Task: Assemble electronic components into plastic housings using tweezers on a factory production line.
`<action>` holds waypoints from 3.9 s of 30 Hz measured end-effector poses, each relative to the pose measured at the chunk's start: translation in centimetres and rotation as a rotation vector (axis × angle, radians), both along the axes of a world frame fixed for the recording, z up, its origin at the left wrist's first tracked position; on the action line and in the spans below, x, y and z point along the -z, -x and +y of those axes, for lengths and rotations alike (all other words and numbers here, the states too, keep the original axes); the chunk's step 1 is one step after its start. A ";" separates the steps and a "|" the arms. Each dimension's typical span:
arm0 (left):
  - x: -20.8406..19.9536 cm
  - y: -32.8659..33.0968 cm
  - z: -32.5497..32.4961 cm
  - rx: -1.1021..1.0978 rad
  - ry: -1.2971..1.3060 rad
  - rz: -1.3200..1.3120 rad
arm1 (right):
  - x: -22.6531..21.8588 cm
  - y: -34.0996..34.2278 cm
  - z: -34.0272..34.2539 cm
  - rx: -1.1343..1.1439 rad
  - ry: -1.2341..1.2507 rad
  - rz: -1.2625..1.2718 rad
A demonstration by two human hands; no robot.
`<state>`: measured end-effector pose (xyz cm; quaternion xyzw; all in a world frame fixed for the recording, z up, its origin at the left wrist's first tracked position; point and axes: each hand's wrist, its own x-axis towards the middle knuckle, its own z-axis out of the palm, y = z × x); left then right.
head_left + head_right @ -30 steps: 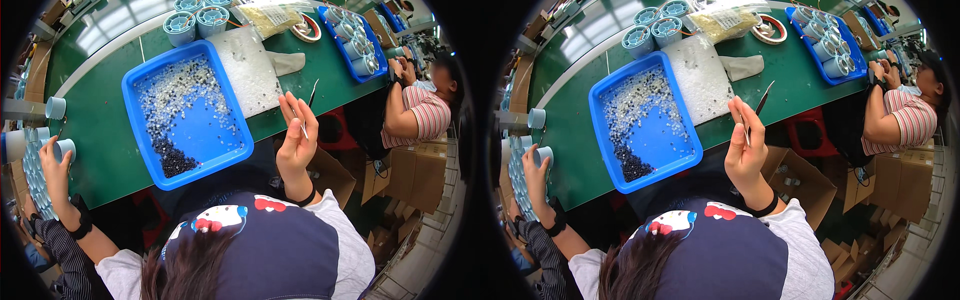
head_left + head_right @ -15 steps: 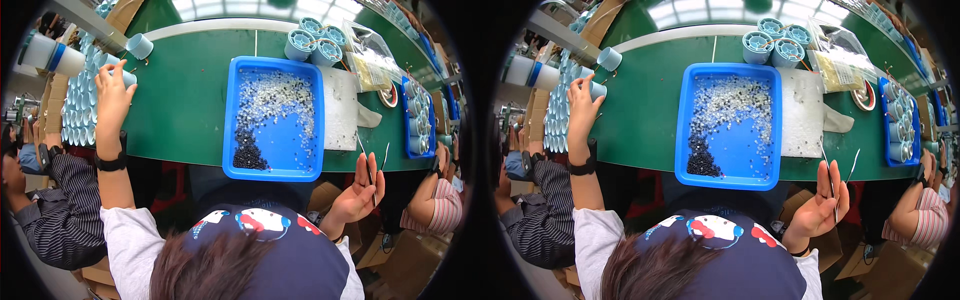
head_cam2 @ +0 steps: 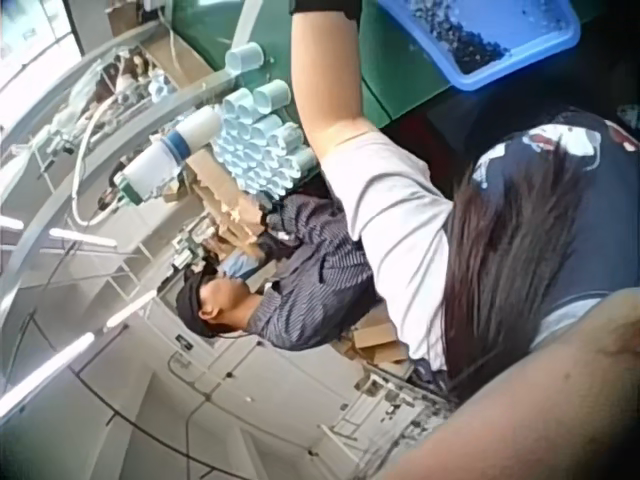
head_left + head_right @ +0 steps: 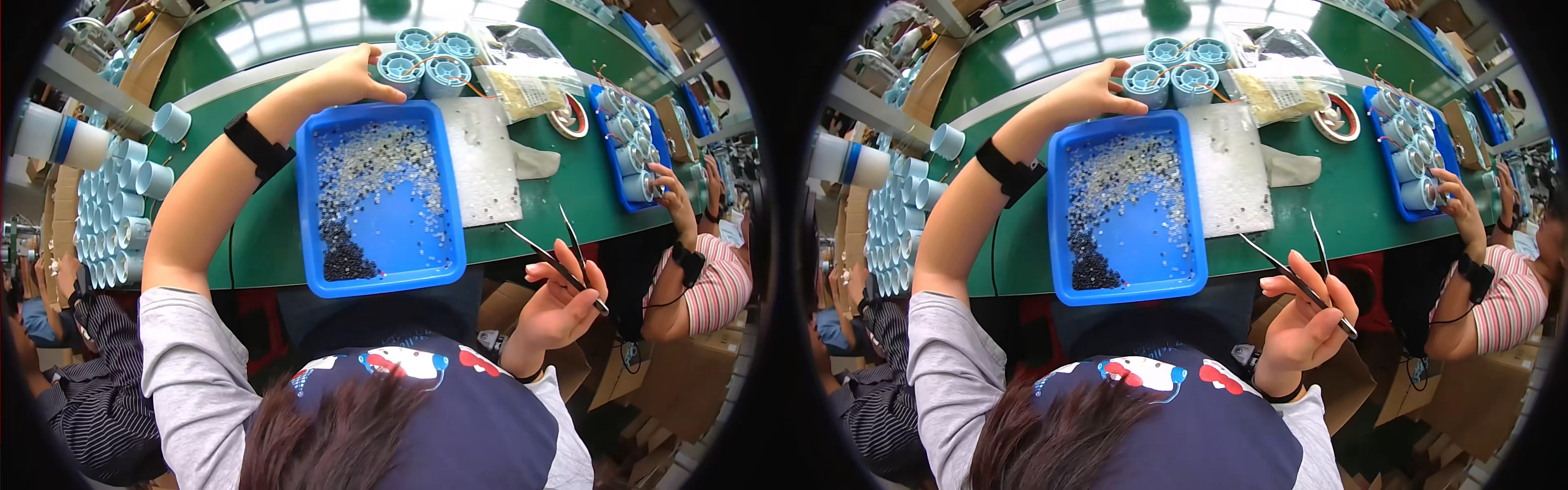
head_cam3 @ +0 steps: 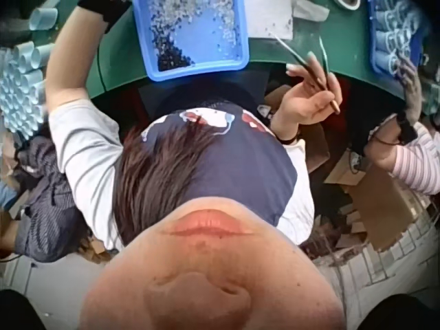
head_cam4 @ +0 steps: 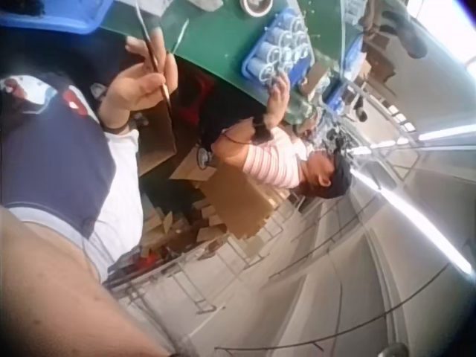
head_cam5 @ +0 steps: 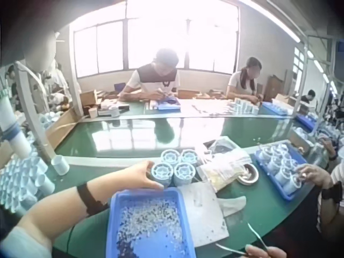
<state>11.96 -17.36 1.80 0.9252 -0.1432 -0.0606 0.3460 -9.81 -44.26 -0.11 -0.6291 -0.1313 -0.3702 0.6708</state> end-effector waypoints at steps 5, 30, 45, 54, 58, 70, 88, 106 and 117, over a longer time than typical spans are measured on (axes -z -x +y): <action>0.4 -0.8 0.5 0.035 0.323 0.197 | -0.6 0.0 0.0 0.035 -0.033 0.025; -5.3 17.8 -0.2 0.162 0.515 -0.396 | -5.4 -2.6 3.4 -0.662 -0.189 -0.289; -0.6 22.9 -1.5 -0.062 0.529 -0.637 | -9.3 -1.1 6.5 -0.838 0.520 -0.002; 0.1 22.8 -2.3 -0.076 0.503 -0.673 | -7.9 -1.8 7.5 -0.818 0.392 0.082; 0.5 22.8 -2.1 -0.062 0.501 -0.678 | -6.5 -2.6 8.3 -0.815 0.326 0.112; 1.3 21.0 -3.1 0.013 0.449 -0.871 | -5.4 -4.0 8.7 -0.842 -0.082 0.406; 0.1 21.9 -2.5 0.056 0.670 -0.700 | -6.4 -3.6 5.3 -0.961 -0.217 -0.021; -0.3 21.8 -2.7 -0.042 0.552 -0.703 | -9.4 -2.5 6.1 -0.893 0.440 0.058; 0.3 21.2 -2.9 -0.065 0.244 -0.874 | -6.8 -2.2 8.7 -0.662 0.327 0.237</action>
